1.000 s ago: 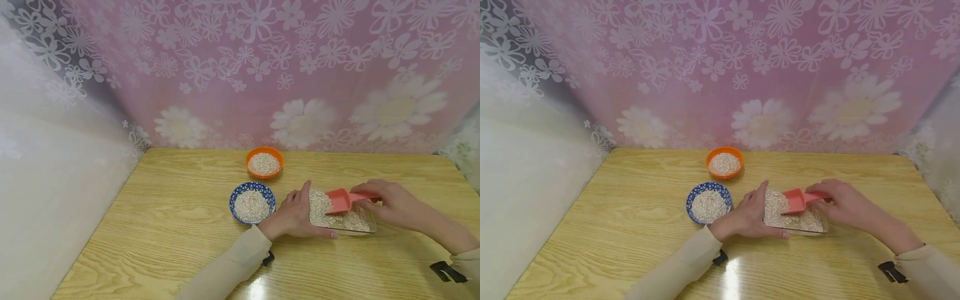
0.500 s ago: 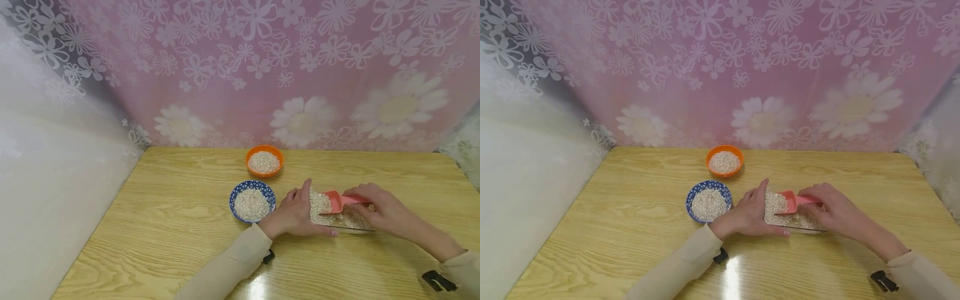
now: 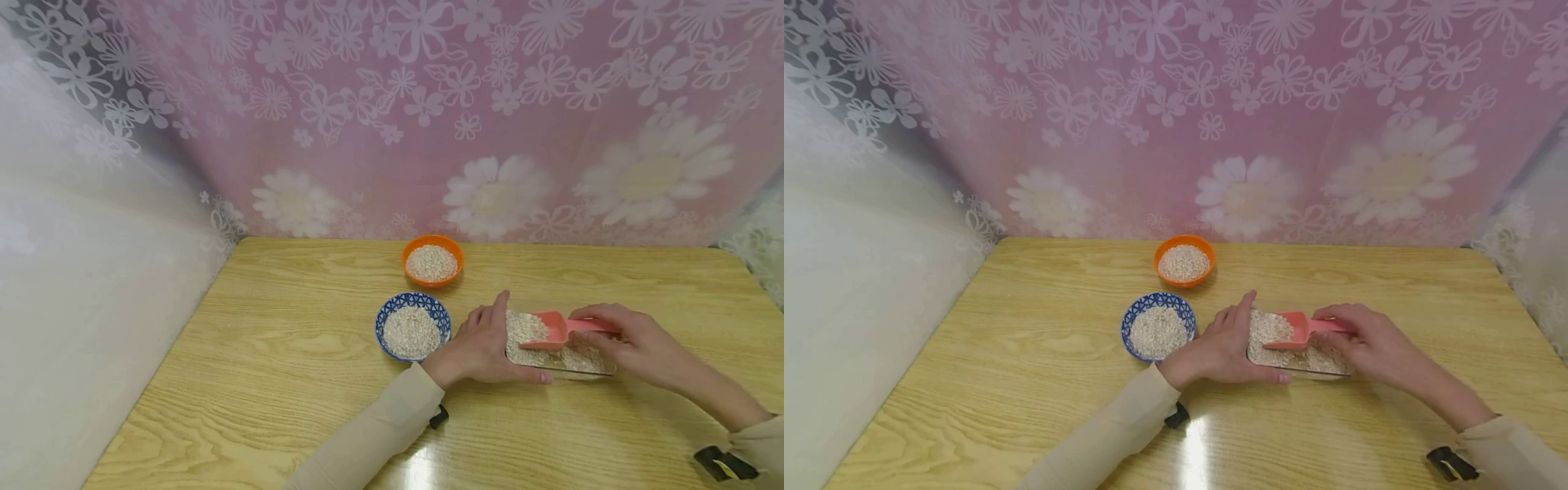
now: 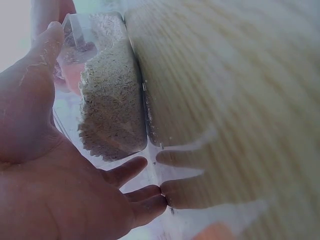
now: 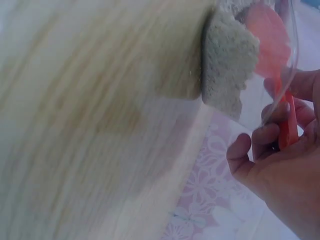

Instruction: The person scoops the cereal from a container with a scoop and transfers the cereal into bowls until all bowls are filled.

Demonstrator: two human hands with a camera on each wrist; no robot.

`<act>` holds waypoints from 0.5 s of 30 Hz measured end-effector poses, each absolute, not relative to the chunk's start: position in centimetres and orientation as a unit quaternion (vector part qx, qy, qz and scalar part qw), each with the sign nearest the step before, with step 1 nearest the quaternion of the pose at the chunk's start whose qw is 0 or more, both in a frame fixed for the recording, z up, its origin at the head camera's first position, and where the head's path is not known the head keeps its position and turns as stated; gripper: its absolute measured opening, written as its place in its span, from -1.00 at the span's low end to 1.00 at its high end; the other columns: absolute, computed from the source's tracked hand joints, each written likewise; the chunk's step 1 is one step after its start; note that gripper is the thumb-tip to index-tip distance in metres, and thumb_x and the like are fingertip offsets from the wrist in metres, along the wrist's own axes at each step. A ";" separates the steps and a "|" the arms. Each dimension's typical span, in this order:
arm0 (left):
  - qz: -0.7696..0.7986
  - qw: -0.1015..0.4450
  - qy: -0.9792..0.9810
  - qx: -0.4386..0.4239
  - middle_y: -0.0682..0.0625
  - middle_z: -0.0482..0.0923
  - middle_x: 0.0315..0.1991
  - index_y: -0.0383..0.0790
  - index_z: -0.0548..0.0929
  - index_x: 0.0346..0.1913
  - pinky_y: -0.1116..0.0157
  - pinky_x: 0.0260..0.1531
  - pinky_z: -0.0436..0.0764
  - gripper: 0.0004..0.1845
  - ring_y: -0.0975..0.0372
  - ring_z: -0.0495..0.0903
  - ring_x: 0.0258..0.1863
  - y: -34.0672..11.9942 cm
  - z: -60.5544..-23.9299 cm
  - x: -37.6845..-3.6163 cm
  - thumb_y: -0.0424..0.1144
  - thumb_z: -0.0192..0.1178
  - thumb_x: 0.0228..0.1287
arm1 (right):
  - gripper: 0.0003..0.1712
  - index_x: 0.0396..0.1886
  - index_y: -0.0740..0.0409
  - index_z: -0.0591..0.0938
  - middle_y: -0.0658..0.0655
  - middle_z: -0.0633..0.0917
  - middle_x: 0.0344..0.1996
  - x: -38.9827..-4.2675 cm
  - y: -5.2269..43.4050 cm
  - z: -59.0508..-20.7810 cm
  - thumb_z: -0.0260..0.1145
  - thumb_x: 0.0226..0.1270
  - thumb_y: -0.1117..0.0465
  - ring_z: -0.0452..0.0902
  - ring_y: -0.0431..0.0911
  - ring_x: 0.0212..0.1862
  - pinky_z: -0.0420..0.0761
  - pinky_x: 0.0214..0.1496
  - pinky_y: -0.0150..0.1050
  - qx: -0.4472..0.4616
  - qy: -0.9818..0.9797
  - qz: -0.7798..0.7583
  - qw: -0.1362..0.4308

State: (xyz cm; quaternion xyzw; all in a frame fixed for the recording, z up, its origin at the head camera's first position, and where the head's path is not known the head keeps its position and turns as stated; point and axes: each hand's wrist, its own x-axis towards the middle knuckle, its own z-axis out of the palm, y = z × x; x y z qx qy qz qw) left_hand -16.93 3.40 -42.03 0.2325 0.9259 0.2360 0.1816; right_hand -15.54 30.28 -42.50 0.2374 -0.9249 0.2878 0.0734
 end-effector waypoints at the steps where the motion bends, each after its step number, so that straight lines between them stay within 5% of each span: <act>1: 0.236 0.182 0.926 0.232 0.01 0.02 0.65 0.11 -0.41 0.66 0.11 0.53 0.30 0.43 0.13 0.08 0.62 3.4 -42.0 -16.9 0.55 0.31 -0.01 | -0.64 0.02 -0.06 0.73 0.02 0.75 -0.14 -15.5 30.1 -42.6 0.48 0.26 0.33 0.44 -0.47 -0.26 0.45 -0.38 -0.38 0.240 -0.925 0.282 0.085; 7: 0.239 0.185 0.926 0.228 -0.01 0.02 0.65 0.12 -0.41 0.66 0.10 0.52 0.31 0.42 0.13 0.08 0.62 3.5 -42.0 -16.9 0.55 0.31 0.00 | -0.63 -0.01 -0.06 0.74 -0.02 0.78 -0.14 -15.0 29.3 -43.3 0.49 0.21 0.37 0.30 -0.42 -0.27 0.32 -0.34 -0.36 0.240 -0.926 0.264 0.125; 15: 0.237 0.188 0.926 0.227 0.01 0.02 0.64 0.14 -0.40 0.66 0.10 0.52 0.30 0.41 0.15 0.07 0.63 3.4 -41.9 -16.9 0.55 0.30 0.00 | -0.72 0.05 -0.16 0.72 0.01 0.74 -0.06 -14.5 29.3 -43.3 0.40 0.41 0.21 0.42 -0.52 -0.11 0.52 -0.29 -0.35 0.188 -0.931 0.308 0.063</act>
